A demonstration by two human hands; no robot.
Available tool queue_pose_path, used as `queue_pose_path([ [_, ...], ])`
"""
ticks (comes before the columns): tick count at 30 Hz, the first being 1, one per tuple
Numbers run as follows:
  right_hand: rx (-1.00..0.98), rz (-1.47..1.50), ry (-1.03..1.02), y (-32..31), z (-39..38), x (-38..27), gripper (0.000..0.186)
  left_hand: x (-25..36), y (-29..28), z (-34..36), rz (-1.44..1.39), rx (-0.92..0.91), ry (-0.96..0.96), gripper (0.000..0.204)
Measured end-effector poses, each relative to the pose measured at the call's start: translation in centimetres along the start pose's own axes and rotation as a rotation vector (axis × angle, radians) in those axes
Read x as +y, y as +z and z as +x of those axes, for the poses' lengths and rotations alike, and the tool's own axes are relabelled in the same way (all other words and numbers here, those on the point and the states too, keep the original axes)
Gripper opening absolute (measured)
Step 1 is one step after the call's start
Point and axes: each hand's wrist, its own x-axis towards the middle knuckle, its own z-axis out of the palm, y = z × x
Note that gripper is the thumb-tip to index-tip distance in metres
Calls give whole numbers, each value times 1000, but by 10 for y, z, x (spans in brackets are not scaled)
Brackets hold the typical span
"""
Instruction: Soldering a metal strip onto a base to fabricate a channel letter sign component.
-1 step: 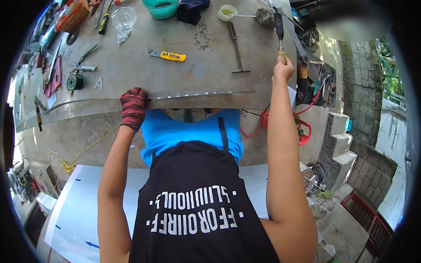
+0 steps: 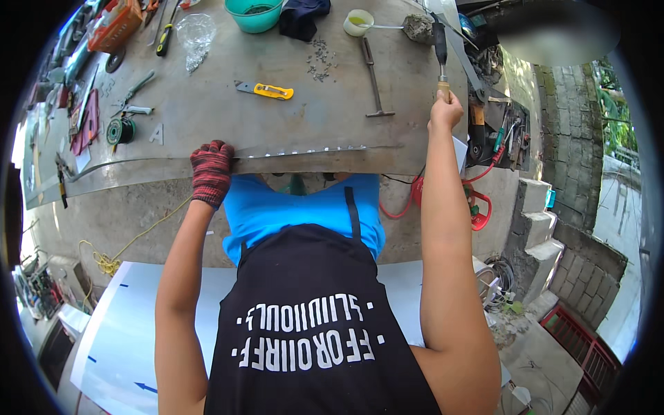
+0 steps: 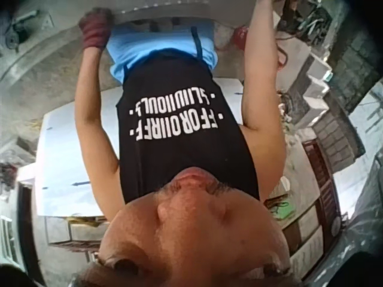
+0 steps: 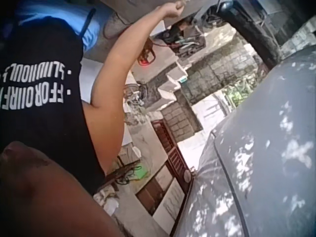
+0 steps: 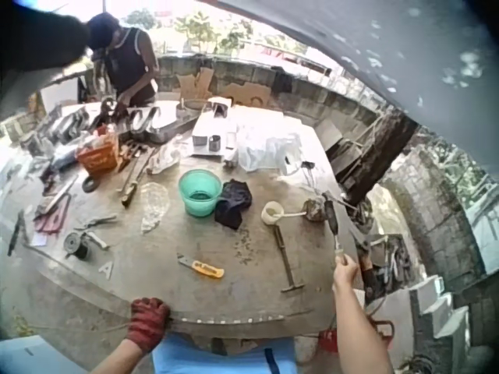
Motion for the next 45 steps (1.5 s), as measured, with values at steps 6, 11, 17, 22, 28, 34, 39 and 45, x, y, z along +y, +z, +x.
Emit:
queue_pose_path([
  [6,11,-51,49,12,4,12,32,1,0,4,-10,10,4,20],
  [11,25,-95,-8,15,11,20,31,6,-3,7,-35,77,31,16],
  [17,-5,-54,25,25,0,16,35,8,-6,6,-48,56,23,22],
  [22,-28,-138,39,35,-9,11,35,4,-5,3,-36,42,13,22],
  [28,-70,-219,19,21,10,19,38,0,-5,6,-93,49,67,22],
  [34,60,-182,-378,-3,-36,-31,29,-26,-9,-10,-224,251,52,27],
  [39,-584,-178,-877,-8,-194,-97,22,-43,-4,-13,-211,228,77,33],
  [45,-875,-317,-1054,2,-279,-89,30,-34,-9,-8,-189,169,93,39],
])
